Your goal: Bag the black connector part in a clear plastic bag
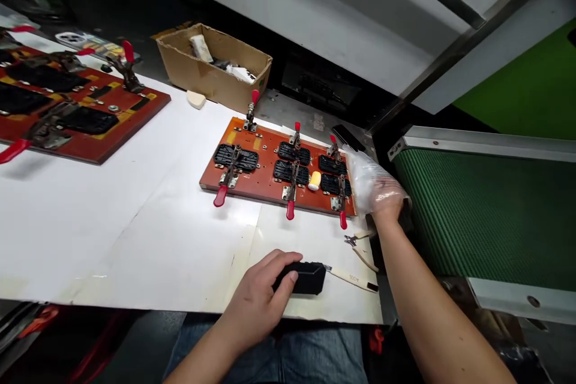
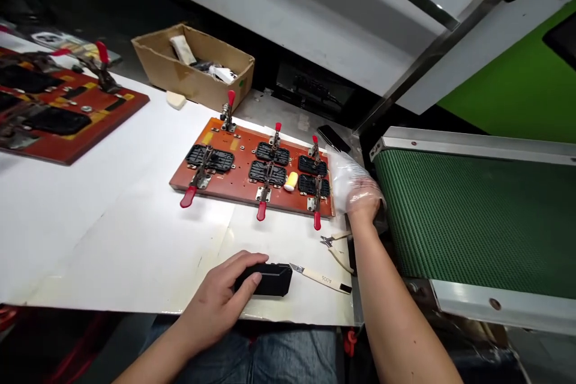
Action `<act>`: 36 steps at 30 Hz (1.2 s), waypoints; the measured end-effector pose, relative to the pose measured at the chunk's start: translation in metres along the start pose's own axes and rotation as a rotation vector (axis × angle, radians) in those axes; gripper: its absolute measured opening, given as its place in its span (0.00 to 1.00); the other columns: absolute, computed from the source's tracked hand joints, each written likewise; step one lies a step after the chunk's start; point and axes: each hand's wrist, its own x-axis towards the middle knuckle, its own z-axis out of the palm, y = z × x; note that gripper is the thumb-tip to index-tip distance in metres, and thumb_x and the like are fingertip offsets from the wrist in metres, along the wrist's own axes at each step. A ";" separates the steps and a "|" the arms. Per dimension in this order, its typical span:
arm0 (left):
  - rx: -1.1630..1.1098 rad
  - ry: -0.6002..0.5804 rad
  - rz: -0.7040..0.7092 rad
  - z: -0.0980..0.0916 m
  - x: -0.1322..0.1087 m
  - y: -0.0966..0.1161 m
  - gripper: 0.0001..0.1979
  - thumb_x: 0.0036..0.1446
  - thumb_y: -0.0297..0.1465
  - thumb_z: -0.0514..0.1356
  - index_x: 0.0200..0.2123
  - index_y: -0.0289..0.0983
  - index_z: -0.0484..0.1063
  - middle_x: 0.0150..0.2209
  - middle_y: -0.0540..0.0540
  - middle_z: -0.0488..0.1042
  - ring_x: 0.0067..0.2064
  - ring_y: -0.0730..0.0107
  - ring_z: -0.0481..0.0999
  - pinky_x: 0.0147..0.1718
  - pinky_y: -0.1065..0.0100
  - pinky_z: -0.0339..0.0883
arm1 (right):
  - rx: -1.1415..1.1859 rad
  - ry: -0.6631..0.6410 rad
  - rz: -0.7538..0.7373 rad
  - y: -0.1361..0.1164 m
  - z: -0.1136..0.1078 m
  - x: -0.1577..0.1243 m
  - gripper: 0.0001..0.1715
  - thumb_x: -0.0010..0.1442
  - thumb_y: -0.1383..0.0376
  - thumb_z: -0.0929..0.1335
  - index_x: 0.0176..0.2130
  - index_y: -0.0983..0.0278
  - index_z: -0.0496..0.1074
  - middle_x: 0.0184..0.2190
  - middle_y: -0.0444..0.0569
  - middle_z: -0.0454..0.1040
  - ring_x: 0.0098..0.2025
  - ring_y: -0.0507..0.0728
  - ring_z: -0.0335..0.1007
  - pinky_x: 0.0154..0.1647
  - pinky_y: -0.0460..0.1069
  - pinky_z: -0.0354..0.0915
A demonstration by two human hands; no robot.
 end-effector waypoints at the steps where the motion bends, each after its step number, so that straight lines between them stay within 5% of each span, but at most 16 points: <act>1: -0.002 -0.003 0.015 0.000 0.000 -0.001 0.15 0.73 0.33 0.54 0.58 0.44 0.74 0.49 0.45 0.79 0.50 0.65 0.79 0.52 0.66 0.75 | -0.006 0.026 0.045 0.001 0.000 -0.003 0.18 0.73 0.52 0.68 0.42 0.65 0.75 0.44 0.52 0.77 0.48 0.59 0.74 0.57 0.60 0.69; 4: -0.013 -0.007 0.070 0.001 -0.001 -0.005 0.20 0.73 0.29 0.52 0.63 0.49 0.72 0.50 0.46 0.76 0.51 0.68 0.79 0.51 0.69 0.74 | 0.015 0.073 0.143 -0.002 -0.007 -0.017 0.16 0.71 0.54 0.69 0.40 0.64 0.74 0.43 0.52 0.77 0.49 0.60 0.73 0.59 0.60 0.67; 7: 0.011 -0.003 0.093 0.001 -0.001 -0.009 0.24 0.70 0.23 0.49 0.55 0.49 0.79 0.53 0.45 0.73 0.52 0.71 0.78 0.52 0.72 0.74 | 0.107 0.101 0.216 -0.016 -0.027 -0.042 0.18 0.71 0.53 0.65 0.40 0.65 0.73 0.40 0.55 0.76 0.45 0.63 0.72 0.55 0.62 0.67; 11: 0.016 0.040 0.057 0.003 0.001 -0.005 0.21 0.71 0.26 0.50 0.50 0.46 0.83 0.55 0.45 0.72 0.54 0.69 0.77 0.56 0.70 0.72 | 0.314 0.043 0.286 -0.044 -0.071 -0.114 0.25 0.73 0.47 0.59 0.42 0.63 0.72 0.35 0.51 0.74 0.37 0.60 0.70 0.42 0.55 0.69; 14: -0.010 0.085 -0.045 0.007 -0.001 0.007 0.14 0.71 0.38 0.58 0.53 0.47 0.81 0.56 0.45 0.71 0.59 0.64 0.75 0.61 0.65 0.68 | 0.736 -0.189 0.435 -0.070 -0.101 -0.190 0.24 0.72 0.45 0.64 0.42 0.62 0.72 0.30 0.44 0.70 0.30 0.53 0.64 0.32 0.48 0.63; 17: -0.102 -0.011 -0.060 0.017 -0.008 0.020 0.25 0.64 0.51 0.66 0.59 0.48 0.78 0.60 0.44 0.69 0.64 0.57 0.71 0.64 0.62 0.65 | 1.190 -0.509 0.589 -0.096 -0.120 -0.252 0.19 0.70 0.49 0.72 0.39 0.62 0.75 0.24 0.41 0.65 0.26 0.50 0.58 0.30 0.46 0.56; 19: -0.222 -0.120 -0.052 0.028 -0.016 0.027 0.32 0.58 0.56 0.68 0.60 0.47 0.78 0.60 0.42 0.69 0.63 0.54 0.71 0.62 0.62 0.67 | 1.254 -0.617 0.629 -0.106 -0.125 -0.278 0.17 0.71 0.51 0.72 0.39 0.61 0.77 0.23 0.40 0.65 0.26 0.50 0.57 0.30 0.46 0.55; 22: -0.254 -0.145 -0.122 0.046 -0.030 0.033 0.25 0.58 0.51 0.71 0.52 0.44 0.82 0.56 0.42 0.73 0.60 0.57 0.73 0.60 0.63 0.68 | 1.263 -0.605 0.726 -0.105 -0.127 -0.295 0.16 0.71 0.50 0.72 0.40 0.60 0.78 0.23 0.41 0.66 0.26 0.50 0.59 0.30 0.47 0.56; 26: -0.084 0.019 -0.257 0.059 -0.044 0.036 0.05 0.64 0.36 0.69 0.37 0.42 0.82 0.44 0.47 0.78 0.58 0.62 0.75 0.60 0.64 0.66 | 1.264 -0.643 0.786 -0.091 -0.130 -0.301 0.20 0.73 0.46 0.69 0.44 0.59 0.80 0.24 0.41 0.67 0.27 0.51 0.61 0.30 0.47 0.58; 30: 0.009 0.084 -0.306 0.061 -0.040 0.042 0.06 0.65 0.35 0.68 0.36 0.40 0.80 0.42 0.48 0.78 0.55 0.61 0.77 0.59 0.61 0.66 | 1.263 -0.760 0.604 -0.077 -0.138 -0.301 0.24 0.72 0.48 0.71 0.61 0.54 0.72 0.33 0.41 0.72 0.32 0.51 0.67 0.36 0.48 0.66; 34: 0.158 0.073 -0.319 0.063 -0.032 0.048 0.07 0.66 0.36 0.66 0.36 0.40 0.79 0.41 0.48 0.78 0.50 0.64 0.78 0.56 0.62 0.67 | 1.063 -0.749 0.356 -0.067 -0.142 -0.305 0.51 0.59 0.63 0.80 0.72 0.48 0.58 0.51 0.44 0.73 0.42 0.53 0.72 0.45 0.49 0.71; 36: 0.188 0.062 -0.357 0.064 -0.031 0.049 0.08 0.66 0.37 0.66 0.36 0.40 0.79 0.40 0.49 0.78 0.46 0.66 0.78 0.53 0.63 0.68 | 0.955 -0.726 0.241 -0.064 -0.141 -0.307 0.52 0.59 0.66 0.79 0.73 0.47 0.57 0.56 0.44 0.73 0.46 0.54 0.73 0.50 0.51 0.72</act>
